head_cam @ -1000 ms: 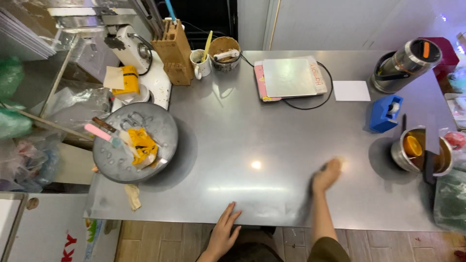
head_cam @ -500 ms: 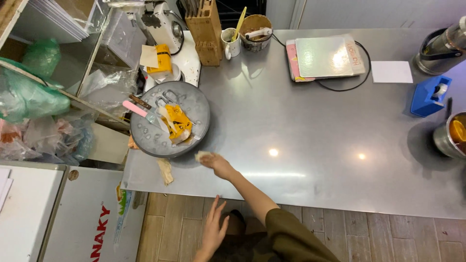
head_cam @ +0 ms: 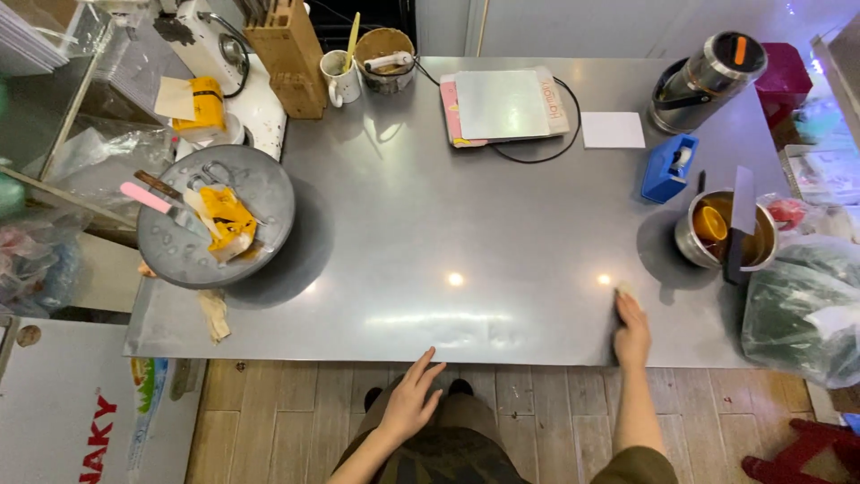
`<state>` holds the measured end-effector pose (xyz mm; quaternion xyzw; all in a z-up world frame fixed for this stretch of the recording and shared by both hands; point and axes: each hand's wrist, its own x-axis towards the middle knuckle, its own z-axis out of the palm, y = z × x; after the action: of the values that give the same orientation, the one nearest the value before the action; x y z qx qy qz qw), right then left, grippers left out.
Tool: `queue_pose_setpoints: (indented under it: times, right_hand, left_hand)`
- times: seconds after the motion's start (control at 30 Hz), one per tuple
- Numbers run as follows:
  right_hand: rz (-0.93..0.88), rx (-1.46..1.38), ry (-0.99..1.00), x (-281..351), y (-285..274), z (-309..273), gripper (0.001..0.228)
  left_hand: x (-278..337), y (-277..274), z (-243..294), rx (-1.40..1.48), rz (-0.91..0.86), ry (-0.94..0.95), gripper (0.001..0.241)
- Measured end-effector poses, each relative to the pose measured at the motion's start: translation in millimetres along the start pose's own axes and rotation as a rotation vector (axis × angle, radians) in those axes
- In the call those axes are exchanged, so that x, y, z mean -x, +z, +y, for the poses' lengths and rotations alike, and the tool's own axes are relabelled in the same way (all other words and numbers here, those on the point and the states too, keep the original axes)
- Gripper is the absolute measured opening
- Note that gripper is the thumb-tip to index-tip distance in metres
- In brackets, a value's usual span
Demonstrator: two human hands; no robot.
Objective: Clean the stainless steel workspace counter with a cloth.
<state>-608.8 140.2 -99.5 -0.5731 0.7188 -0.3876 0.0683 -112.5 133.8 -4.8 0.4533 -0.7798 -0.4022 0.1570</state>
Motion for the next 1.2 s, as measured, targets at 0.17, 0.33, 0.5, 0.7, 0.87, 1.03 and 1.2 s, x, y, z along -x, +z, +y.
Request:
queue_pose_setpoints:
  times: [0.17, 0.33, 0.5, 0.7, 0.87, 1.03, 1.2]
  right_hand:
    - [0.21, 0.384, 0.356, 68, -5, 70, 0.071]
    - [0.159, 0.176, 0.315, 61, 108, -49, 0.071]
    - [-0.204, -0.022, 0.277, 23, 231, -273, 0.089]
    - [-0.357, 0.02, -0.103, 60, 398, -415, 0.078]
    - [-0.469, -0.209, -0.302, 83, 454, -493, 0.07]
    - [-0.735, -0.426, -0.423, 85, 446, -484, 0.052]
    - [-0.856, -0.442, -0.437, 76, 381, -420, 0.044]
  left_hand:
    - [7, 20, 12, -0.003, -0.143, 0.146, 0.052]
    - [31, -3, -13, -0.017, -0.124, 0.172, 0.049]
    - [88, -44, -60, -0.064, -0.04, 0.122, 0.049]
    - [178, -99, -108, -0.041, 0.189, -0.037, 0.052]
    - [231, -108, -131, 0.019, 0.296, -0.248, 0.051]
    - [238, -103, -121, 0.064, 0.218, -0.306, 0.053]
    - [211, -100, -104, -0.017, 0.191, -0.161, 0.053]
